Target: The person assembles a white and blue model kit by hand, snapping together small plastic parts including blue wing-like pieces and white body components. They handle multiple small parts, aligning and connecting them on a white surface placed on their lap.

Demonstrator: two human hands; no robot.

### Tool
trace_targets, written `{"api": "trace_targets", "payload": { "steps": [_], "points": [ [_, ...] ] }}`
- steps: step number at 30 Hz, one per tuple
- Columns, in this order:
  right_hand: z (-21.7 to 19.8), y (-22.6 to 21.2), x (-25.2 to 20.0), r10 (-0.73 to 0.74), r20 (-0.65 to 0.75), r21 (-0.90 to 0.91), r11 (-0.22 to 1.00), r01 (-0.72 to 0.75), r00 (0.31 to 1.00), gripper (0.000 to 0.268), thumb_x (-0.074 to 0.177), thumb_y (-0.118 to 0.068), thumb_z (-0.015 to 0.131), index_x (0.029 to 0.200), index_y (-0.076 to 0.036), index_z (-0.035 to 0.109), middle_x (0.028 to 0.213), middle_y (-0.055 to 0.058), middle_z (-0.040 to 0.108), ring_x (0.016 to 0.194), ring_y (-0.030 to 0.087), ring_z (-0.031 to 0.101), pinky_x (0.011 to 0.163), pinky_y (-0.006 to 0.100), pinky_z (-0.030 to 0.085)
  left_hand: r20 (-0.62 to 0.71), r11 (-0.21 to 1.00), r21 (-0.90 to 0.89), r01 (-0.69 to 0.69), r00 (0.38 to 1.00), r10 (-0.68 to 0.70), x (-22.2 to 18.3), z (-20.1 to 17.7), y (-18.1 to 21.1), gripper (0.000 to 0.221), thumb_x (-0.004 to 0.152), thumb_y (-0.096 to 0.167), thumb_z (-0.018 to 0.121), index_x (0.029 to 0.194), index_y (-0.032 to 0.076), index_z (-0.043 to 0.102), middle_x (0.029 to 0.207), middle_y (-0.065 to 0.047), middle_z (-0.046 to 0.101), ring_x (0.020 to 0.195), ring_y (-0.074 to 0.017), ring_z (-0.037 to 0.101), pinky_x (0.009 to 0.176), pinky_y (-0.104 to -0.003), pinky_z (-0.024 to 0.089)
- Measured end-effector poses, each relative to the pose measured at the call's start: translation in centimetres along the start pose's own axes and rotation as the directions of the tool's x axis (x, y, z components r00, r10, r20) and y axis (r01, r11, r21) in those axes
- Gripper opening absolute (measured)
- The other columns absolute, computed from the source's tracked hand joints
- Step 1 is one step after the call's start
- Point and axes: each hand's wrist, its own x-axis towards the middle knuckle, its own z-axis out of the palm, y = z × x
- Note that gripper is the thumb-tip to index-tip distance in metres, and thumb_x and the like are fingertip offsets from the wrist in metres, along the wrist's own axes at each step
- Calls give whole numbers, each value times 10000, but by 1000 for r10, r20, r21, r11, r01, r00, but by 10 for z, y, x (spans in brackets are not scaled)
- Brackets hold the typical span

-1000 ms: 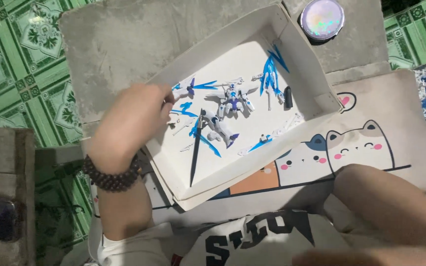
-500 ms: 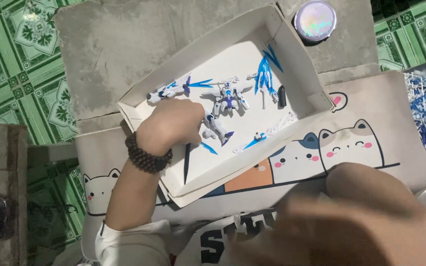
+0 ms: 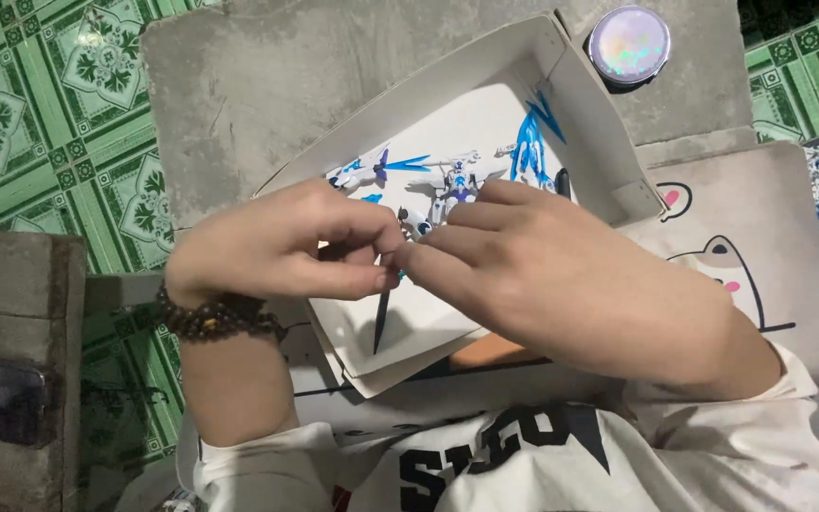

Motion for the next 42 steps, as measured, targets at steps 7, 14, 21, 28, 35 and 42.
{"api": "trace_targets", "payload": {
  "steps": [7,14,21,28,35,42],
  "points": [
    [-23,7,-4,76,-153,72,995,-66,985,223,742,-75,602,958,-19,602,807,55,603,692,242,552,664,363,427,-132,883,322,340,940,-314,-8,16,-2,149,883,171,507,925,99,631,741,-8,682,579,-99,621,536,-211,484],
    [-33,15,-10,49,-230,114,993,-23,972,161,763,-51,616,915,-18,577,790,58,591,684,246,548,655,364,436,-400,411,701,583,798,-450,-13,88,-42,254,740,238,662,880,34,605,755,-113,643,753,-298,614,794,-404,427],
    [-34,14,-11,140,-228,260,962,-78,964,82,811,-30,613,860,6,558,733,95,569,552,260,508,533,381,409,-397,500,663,557,828,-395,-19,88,-54,141,772,155,618,798,22,580,688,-149,637,653,-339,620,664,-421,483],
    [-33,18,-12,189,-265,251,960,-122,946,109,807,9,638,897,24,579,791,105,617,586,258,547,528,362,414,-427,711,506,488,858,-285,-28,76,-42,109,791,127,579,831,28,557,832,-104,608,761,-268,568,709,-369,461],
    [-36,23,-6,317,-306,400,899,-181,898,89,787,43,631,875,34,620,666,92,636,445,193,525,433,298,388,-479,966,-167,197,840,-254,-31,29,14,132,767,16,663,896,23,637,743,-27,677,620,-78,596,532,-178,455],
    [-41,21,-7,409,-383,656,751,-68,828,51,856,35,586,905,48,588,683,61,645,528,95,594,472,179,455,-684,885,-257,-388,720,117,-21,11,41,285,846,-14,522,1130,-20,548,875,-70,646,677,-95,631,597,-174,540]
  ]
}}
